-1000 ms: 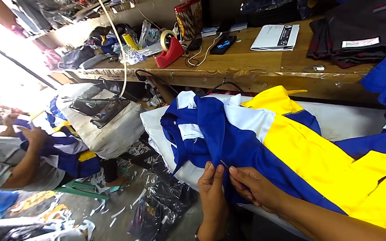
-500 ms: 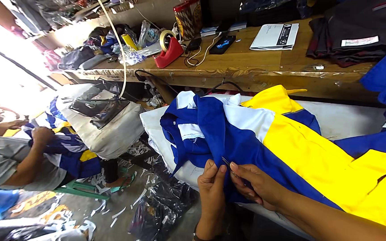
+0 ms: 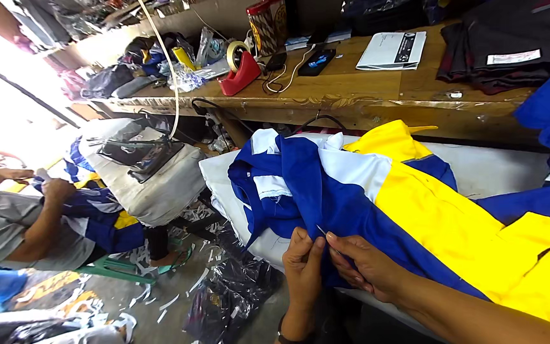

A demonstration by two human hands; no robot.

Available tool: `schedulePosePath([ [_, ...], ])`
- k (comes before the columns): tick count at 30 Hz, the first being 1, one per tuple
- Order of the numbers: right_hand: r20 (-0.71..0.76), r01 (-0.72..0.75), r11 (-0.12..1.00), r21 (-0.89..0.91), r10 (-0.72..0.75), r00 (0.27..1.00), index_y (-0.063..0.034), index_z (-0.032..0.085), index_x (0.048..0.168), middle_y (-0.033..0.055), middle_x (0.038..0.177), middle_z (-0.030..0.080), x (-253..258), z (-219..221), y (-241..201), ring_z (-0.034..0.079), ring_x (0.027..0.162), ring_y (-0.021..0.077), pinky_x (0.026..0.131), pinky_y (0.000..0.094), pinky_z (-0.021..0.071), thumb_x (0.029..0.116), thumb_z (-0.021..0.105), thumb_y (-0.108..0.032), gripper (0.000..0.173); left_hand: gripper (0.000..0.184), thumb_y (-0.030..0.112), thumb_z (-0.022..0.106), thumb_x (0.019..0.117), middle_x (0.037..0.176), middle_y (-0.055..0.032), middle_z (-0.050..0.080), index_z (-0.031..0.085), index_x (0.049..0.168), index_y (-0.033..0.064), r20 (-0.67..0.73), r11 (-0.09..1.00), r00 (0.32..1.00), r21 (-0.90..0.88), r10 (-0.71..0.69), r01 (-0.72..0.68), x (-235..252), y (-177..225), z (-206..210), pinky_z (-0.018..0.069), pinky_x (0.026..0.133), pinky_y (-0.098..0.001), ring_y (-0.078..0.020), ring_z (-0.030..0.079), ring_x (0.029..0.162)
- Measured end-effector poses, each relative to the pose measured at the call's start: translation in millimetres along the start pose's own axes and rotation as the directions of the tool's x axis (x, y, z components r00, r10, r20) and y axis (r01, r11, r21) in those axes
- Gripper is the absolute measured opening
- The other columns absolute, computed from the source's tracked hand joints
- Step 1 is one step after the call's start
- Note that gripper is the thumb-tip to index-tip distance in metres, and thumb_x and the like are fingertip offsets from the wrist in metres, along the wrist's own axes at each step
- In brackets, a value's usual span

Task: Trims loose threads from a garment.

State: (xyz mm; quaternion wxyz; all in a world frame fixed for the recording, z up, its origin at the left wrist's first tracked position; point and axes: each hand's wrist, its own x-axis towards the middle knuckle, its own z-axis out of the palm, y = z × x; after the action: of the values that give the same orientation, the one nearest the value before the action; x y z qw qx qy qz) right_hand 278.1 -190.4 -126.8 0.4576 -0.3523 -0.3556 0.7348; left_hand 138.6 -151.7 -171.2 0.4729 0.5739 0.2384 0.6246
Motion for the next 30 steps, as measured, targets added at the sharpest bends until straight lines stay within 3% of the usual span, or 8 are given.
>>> schedulePosePath([
  [2, 0.030, -0.006, 0.995, -0.101, 0.010, 0.999, -0.0179, 0.050, 0.070, -0.0095, 0.053, 0.038, -0.1, -4.1, -4.4, 0.035, 0.040, -0.0016, 0.038, 0.0137, 0.0281, 0.1114, 0.036, -0.036, 0.047, 0.025, 0.027, 0.065, 0.1003, 0.087, 0.0062, 0.063, 0.076, 0.084, 0.0108, -0.068, 0.993, 0.992, -0.068, -0.104, 0.099, -0.4, 4.8, 4.1, 0.0503, 0.077, -0.0181, -0.0019, 0.059, 0.084],
  [5, 0.118, -0.004, 0.933, -0.360, 0.050, 0.992, -0.0171, 0.053, 0.079, -0.0103, 0.057, 0.042, -4.0, -14.9, -20.5, 0.037, 0.043, -0.0020, 0.039, 0.0139, 0.0303, 0.1117, 0.032, -0.041, 0.046, 0.028, 0.017, 0.054, 0.1045, 0.087, 0.0006, 0.071, 0.075, 0.090, 0.0054, -0.174, 0.956, 0.945, -0.147, -0.277, 0.253, 7.0, 16.2, 1.8, 0.0570, 0.077, -0.0243, -0.0052, 0.067, 0.082],
  [10, -0.061, 0.210, 0.610, -0.764, -0.392, 0.918, -0.0141, 0.062, 0.098, -0.0091, 0.073, 0.049, 2.3, -21.6, -33.5, 0.045, 0.061, -0.0020, 0.058, 0.0184, 0.0386, 0.1055, 0.048, -0.049, 0.039, 0.022, 0.004, 0.054, 0.1007, 0.074, -0.0009, 0.068, 0.073, 0.090, 0.0010, -0.122, 0.896, 0.900, -0.221, -0.418, 0.386, 21.4, 31.5, -6.0, 0.0501, 0.059, -0.0165, -0.0020, 0.059, 0.062],
  [12, -0.083, 0.233, 0.606, -0.761, -0.447, 0.891, -0.0111, 0.064, 0.101, -0.0073, 0.076, 0.055, 14.1, -17.8, -36.9, 0.049, 0.065, -0.0022, 0.062, 0.0177, 0.0419, 0.1036, 0.057, -0.037, 0.028, 0.021, 0.003, 0.053, 0.1005, 0.077, -0.0039, 0.071, 0.072, 0.092, -0.0001, -0.043, 0.856, 0.884, -0.277, -0.465, 0.437, 24.0, 34.1, -6.2, 0.0555, 0.063, -0.0199, -0.0047, 0.065, 0.066],
  [16, -0.074, 0.247, 0.808, -0.535, -0.337, 0.939, -0.0105, 0.060, 0.088, -0.0079, 0.065, 0.050, 27.9, -10.0, -41.4, 0.042, 0.050, -0.0018, 0.047, 0.0140, 0.0349, 0.0990, 0.063, -0.012, 0.012, 0.020, 0.000, 0.053, 0.0989, 0.078, -0.0026, 0.071, 0.070, 0.088, 0.0011, -0.038, 0.886, 0.903, -0.215, -0.427, 0.410, 27.4, 33.9, -4.5, 0.0567, 0.066, -0.0206, -0.0048, 0.067, 0.069],
  [19, -0.048, 0.303, 0.853, -0.426, -0.355, 0.934, -0.0135, 0.059, 0.086, -0.0105, 0.064, 0.051, 30.9, -13.2, -35.5, 0.042, 0.048, -0.0026, 0.047, 0.0137, 0.0363, 0.0964, 0.063, -0.009, 0.012, 0.021, 0.001, 0.053, 0.0984, 0.079, 0.0006, 0.070, 0.071, 0.088, 0.0021, -0.005, 0.931, 0.939, -0.131, -0.344, 0.340, 26.6, 31.8, -10.0, 0.0512, 0.065, -0.0172, -0.0016, 0.062, 0.069],
  [23, -0.029, 0.348, 0.852, -0.391, -0.389, 0.921, -0.0143, 0.061, 0.084, -0.0116, 0.062, 0.052, 28.9, -11.4, -36.4, 0.044, 0.048, -0.0032, 0.046, 0.0132, 0.0369, 0.0943, 0.065, -0.008, 0.013, 0.021, 0.002, 0.051, 0.1004, 0.087, -0.0065, 0.074, 0.071, 0.093, 0.0013, 0.099, 0.808, 0.880, -0.361, -0.464, 0.466, 27.3, 36.4, -12.2, 0.0603, 0.075, -0.0256, -0.0092, 0.071, 0.079],
  [30, 0.019, 0.364, 0.740, -0.565, -0.429, 0.903, -0.0139, 0.057, 0.085, -0.0124, 0.059, 0.043, 25.1, -16.4, -43.1, 0.040, 0.050, -0.0043, 0.048, 0.0115, 0.0328, 0.0959, 0.065, -0.012, 0.013, 0.012, 0.000, 0.064, 0.0945, 0.080, -0.0013, 0.073, 0.075, 0.090, 0.0017, 0.032, 0.926, 0.928, -0.071, -0.371, 0.372, 31.8, 41.9, -12.6, 0.0515, 0.059, -0.0168, -0.0013, 0.063, 0.065],
])
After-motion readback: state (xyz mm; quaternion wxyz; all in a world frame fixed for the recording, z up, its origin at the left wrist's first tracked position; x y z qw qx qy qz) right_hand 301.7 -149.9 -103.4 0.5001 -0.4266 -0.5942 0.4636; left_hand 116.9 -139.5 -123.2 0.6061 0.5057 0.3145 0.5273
